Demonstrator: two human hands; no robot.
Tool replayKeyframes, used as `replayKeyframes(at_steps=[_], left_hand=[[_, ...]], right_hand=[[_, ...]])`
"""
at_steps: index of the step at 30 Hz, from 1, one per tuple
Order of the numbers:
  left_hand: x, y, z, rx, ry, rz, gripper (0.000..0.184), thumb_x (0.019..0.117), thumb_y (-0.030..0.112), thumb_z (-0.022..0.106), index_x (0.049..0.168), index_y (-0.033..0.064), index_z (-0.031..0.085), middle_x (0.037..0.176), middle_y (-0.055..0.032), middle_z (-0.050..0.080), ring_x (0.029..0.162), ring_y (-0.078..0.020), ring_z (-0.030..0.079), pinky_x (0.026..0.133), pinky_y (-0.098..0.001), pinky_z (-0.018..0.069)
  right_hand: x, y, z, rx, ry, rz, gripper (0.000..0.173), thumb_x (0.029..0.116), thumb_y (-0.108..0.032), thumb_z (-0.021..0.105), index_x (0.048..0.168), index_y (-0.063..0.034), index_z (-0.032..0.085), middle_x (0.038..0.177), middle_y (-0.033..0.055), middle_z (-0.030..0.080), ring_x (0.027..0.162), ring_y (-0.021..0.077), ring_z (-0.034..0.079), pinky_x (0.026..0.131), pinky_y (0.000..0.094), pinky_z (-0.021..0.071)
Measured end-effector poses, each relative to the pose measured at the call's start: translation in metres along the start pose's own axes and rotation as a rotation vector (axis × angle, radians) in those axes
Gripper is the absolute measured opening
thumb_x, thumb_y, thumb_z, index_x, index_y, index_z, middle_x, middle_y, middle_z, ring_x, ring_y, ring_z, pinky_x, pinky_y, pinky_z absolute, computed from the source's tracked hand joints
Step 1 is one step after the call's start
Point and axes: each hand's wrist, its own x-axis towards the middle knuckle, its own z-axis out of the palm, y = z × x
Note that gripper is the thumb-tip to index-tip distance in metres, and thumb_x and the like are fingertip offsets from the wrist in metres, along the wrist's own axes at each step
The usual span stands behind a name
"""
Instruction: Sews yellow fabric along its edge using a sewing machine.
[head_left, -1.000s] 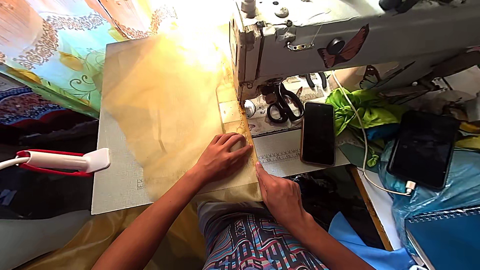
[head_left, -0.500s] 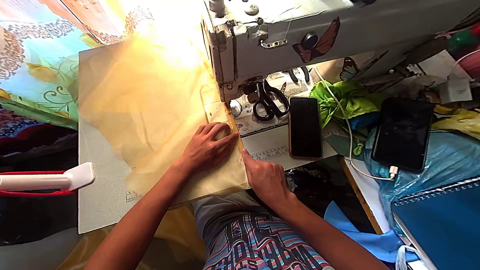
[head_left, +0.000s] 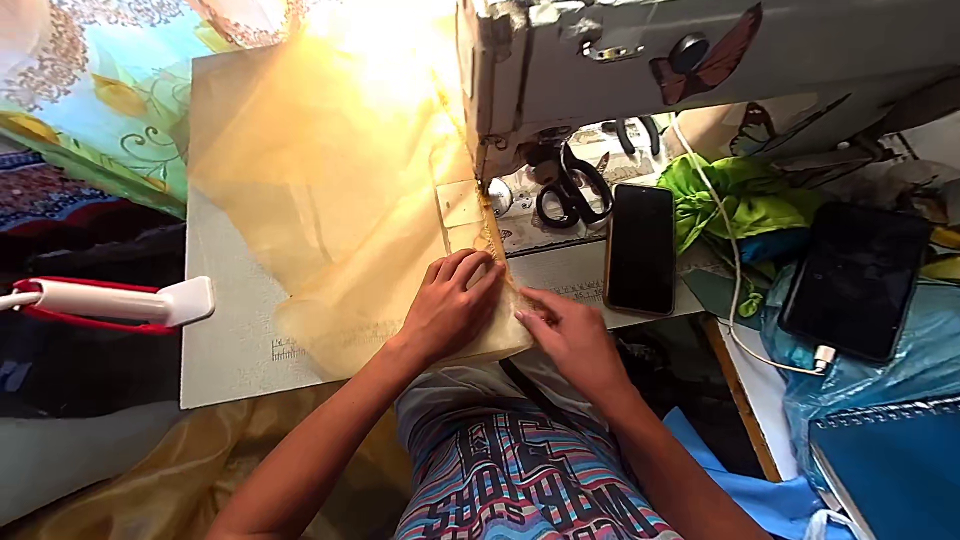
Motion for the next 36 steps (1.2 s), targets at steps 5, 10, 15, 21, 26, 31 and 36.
replayKeyframes(at_steps=[5, 10, 15, 21, 26, 31, 36], left_hand=[[0.000, 0.001, -0.001, 0.001, -0.007, -0.017, 0.039, 0.1027, 0.024, 0.051, 0.136, 0.0094, 0.066, 0.138, -0.0142, 0.062, 0.133, -0.0336, 0.054, 0.109, -0.0498, 0.0417], [0.000, 0.001, -0.001, 0.000, -0.008, -0.011, 0.040, 0.1026, 0.023, 0.050, 0.136, 0.0093, 0.066, 0.138, -0.0142, 0.062, 0.133, -0.0337, 0.053, 0.110, -0.0500, 0.0409], [0.000, 0.002, 0.000, -0.010, -0.005, -0.012, 0.040, 0.1021, 0.022, 0.050, 0.137, 0.0096, 0.065, 0.138, -0.0142, 0.061, 0.134, -0.0337, 0.053, 0.110, -0.0502, 0.0406], [0.000, 0.001, -0.001, -0.018, -0.001, -0.013, 0.040, 0.1027, 0.022, 0.049, 0.136, 0.0096, 0.066, 0.138, -0.0145, 0.061, 0.134, -0.0341, 0.053, 0.111, -0.0508, 0.0405], [0.001, 0.001, 0.000, 0.007, -0.002, 0.010, 0.040, 0.1029, 0.022, 0.048, 0.137, 0.0099, 0.065, 0.137, -0.0144, 0.062, 0.134, -0.0344, 0.053, 0.111, -0.0509, 0.0405], [0.001, 0.001, -0.001, 0.019, -0.020, 0.012, 0.042, 0.1027, 0.022, 0.047, 0.138, 0.0109, 0.065, 0.139, -0.0142, 0.061, 0.135, -0.0345, 0.052, 0.111, -0.0515, 0.0396], [-0.002, -0.002, -0.002, 0.004, 0.064, 0.186, 0.031, 0.0998, 0.018, 0.055, 0.124, 0.0124, 0.074, 0.123, -0.0143, 0.069, 0.122, -0.0328, 0.062, 0.102, -0.0494, 0.0476]], right_hand=[[-0.018, 0.006, -0.010, 0.282, -0.059, 0.165, 0.022, 0.0904, -0.019, 0.076, 0.108, -0.0061, 0.073, 0.083, -0.0017, 0.073, 0.072, 0.0009, 0.066, 0.070, 0.0200, 0.0551], [-0.022, 0.005, -0.006, 0.366, 0.000, 0.204, 0.010, 0.0889, -0.014, 0.078, 0.094, -0.0079, 0.071, 0.079, -0.0029, 0.073, 0.069, -0.0008, 0.066, 0.066, 0.0162, 0.0542], [-0.024, 0.005, -0.001, 0.342, 0.045, 0.182, 0.022, 0.0834, -0.016, 0.083, 0.098, -0.0074, 0.069, 0.080, -0.0029, 0.069, 0.066, -0.0009, 0.060, 0.062, 0.0149, 0.0488], [-0.031, 0.003, 0.003, 0.222, 0.072, 0.152, 0.021, 0.0897, -0.024, 0.078, 0.100, -0.0071, 0.072, 0.082, -0.0018, 0.070, 0.067, -0.0006, 0.060, 0.064, 0.0170, 0.0494], [-0.047, 0.014, 0.023, -0.089, 0.310, -0.104, 0.026, 0.0973, -0.026, 0.066, 0.107, -0.0043, 0.077, 0.079, 0.0056, 0.075, 0.066, 0.0104, 0.069, 0.062, 0.0257, 0.0558], [-0.051, 0.025, 0.034, -0.353, 0.454, -0.370, 0.024, 0.0984, -0.016, 0.062, 0.109, -0.0027, 0.080, 0.069, 0.0099, 0.070, 0.058, 0.0219, 0.067, 0.052, 0.0326, 0.0515], [-0.051, 0.023, 0.030, -0.479, 0.406, -0.412, 0.025, 0.0972, -0.012, 0.061, 0.111, -0.0045, 0.080, 0.061, 0.0076, 0.063, 0.051, 0.0214, 0.060, 0.047, 0.0323, 0.0461]])
